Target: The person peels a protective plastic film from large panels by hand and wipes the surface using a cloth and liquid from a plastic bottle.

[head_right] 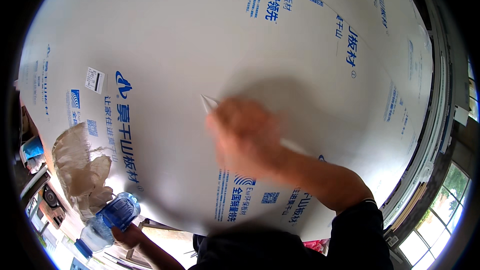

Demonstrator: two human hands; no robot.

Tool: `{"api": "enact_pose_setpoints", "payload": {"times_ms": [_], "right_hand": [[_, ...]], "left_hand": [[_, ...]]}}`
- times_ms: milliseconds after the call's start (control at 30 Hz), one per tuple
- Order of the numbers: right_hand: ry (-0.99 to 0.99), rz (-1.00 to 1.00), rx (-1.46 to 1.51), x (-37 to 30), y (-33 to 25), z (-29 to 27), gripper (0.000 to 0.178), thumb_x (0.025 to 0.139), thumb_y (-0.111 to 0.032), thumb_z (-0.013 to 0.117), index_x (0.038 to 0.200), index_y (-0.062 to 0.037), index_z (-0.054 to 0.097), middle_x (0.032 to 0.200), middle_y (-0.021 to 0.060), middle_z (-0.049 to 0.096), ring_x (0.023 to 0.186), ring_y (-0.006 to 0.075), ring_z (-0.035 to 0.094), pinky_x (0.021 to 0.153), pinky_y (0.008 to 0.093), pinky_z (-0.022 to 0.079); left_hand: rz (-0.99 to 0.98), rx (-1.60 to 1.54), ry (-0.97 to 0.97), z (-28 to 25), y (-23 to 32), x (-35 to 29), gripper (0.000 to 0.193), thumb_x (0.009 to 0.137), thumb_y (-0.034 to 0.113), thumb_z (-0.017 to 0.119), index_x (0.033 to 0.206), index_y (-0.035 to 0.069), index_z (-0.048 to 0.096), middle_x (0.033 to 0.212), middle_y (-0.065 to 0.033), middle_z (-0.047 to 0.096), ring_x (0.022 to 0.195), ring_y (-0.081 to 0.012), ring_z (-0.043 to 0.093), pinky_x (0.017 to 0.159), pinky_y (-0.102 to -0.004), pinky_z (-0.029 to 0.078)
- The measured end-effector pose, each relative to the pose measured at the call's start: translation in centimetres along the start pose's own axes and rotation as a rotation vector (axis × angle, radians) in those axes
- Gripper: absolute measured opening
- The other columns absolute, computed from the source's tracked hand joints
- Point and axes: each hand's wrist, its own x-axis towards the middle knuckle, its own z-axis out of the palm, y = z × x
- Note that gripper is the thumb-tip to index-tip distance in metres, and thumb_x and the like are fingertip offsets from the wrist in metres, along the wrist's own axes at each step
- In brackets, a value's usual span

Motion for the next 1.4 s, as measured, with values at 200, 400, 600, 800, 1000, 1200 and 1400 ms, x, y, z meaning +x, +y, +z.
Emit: {"api": "enact_pose_setpoints", "payload": {"times_ms": [200, 400, 600, 800, 1000, 1200, 1400], "right_hand": [[0.107, -0.065, 0.177, 1.3, 2.3, -0.8, 0.018, 0.072, 0.006, 0.060, 0.084, -0.0066, 0.063, 0.075, 0.0068, 0.056, 0.069, 0.0263, 0.060, 0.060, 0.0375, 0.050], [0.210, 0.165, 0.021, 8.1, 8.9, -4.0, 0.006, 0.079, -0.003, 0.067, 0.083, -0.0073, 0.067, 0.074, 0.0041, 0.064, 0.064, 0.0218, 0.062, 0.057, 0.0335, 0.049], [0.103, 0.279, 0.059, 9.3, 8.7, -4.5, 0.005, 0.078, -0.007, 0.070, 0.075, -0.0080, 0.066, 0.071, 0.0021, 0.065, 0.064, 0.0179, 0.065, 0.059, 0.0310, 0.050], [0.080, 0.285, 0.082, 9.5, 8.9, -4.3, 0.005, 0.077, -0.006, 0.069, 0.074, -0.0064, 0.065, 0.073, 0.0036, 0.066, 0.064, 0.0185, 0.065, 0.059, 0.0321, 0.050], [0.094, 0.246, 0.105, 9.3, 9.2, -4.4, 0.007, 0.077, -0.006, 0.069, 0.073, -0.0061, 0.063, 0.072, 0.0039, 0.064, 0.063, 0.0187, 0.063, 0.058, 0.0322, 0.049], [0.071, 0.186, 0.006, 9.2, 9.1, -3.9, 0.013, 0.077, -0.003, 0.064, 0.074, -0.0069, 0.053, 0.073, 0.0041, 0.059, 0.061, 0.0231, 0.059, 0.055, 0.0357, 0.046], [0.040, 0.140, -0.110, 9.2, 9.0, -3.9, 0.017, 0.077, -0.001, 0.062, 0.080, -0.0079, 0.046, 0.075, 0.0062, 0.056, 0.061, 0.0266, 0.056, 0.053, 0.0386, 0.043]], "left_hand": [[-0.015, 0.019, -0.263, -5.5, -1.2, 3.7, 0.073, 0.082, 0.022, 0.067, 0.146, -0.001, 0.039, 0.142, -0.0259, 0.049, 0.130, -0.0442, 0.047, 0.115, -0.0557, 0.031], [0.034, 0.174, 0.010, 3.0, 0.1, -1.4, 0.075, 0.084, 0.036, 0.070, 0.143, -0.002, 0.043, 0.141, -0.0233, 0.052, 0.131, -0.0411, 0.048, 0.117, -0.0544, 0.029], [0.035, 0.190, -0.042, 1.9, 0.2, -0.4, 0.074, 0.082, 0.032, 0.069, 0.142, -0.003, 0.043, 0.141, -0.0240, 0.052, 0.129, -0.0418, 0.049, 0.116, -0.0550, 0.030], [0.002, 0.122, -0.037, 1.6, 0.5, -0.6, 0.076, 0.079, 0.025, 0.071, 0.142, -0.005, 0.043, 0.140, -0.0264, 0.050, 0.127, -0.0447, 0.050, 0.114, -0.0552, 0.032], [-0.057, 0.136, -0.055, 0.8, 1.2, -0.2, 0.069, 0.078, 0.026, 0.070, 0.132, -0.013, 0.050, 0.136, -0.0287, 0.053, 0.127, -0.0447, 0.050, 0.114, -0.0546, 0.033], [-0.120, 0.052, -0.212, -7.0, 0.4, 4.0, 0.069, 0.079, 0.028, 0.069, 0.129, -0.016, 0.051, 0.136, -0.0295, 0.053, 0.126, -0.0444, 0.052, 0.113, -0.0524, 0.035], [-0.158, 0.042, -0.192, -5.8, 0.5, 3.6, 0.071, 0.079, 0.030, 0.068, 0.131, -0.016, 0.050, 0.137, -0.0288, 0.053, 0.128, -0.0439, 0.051, 0.113, -0.0525, 0.035]]}}
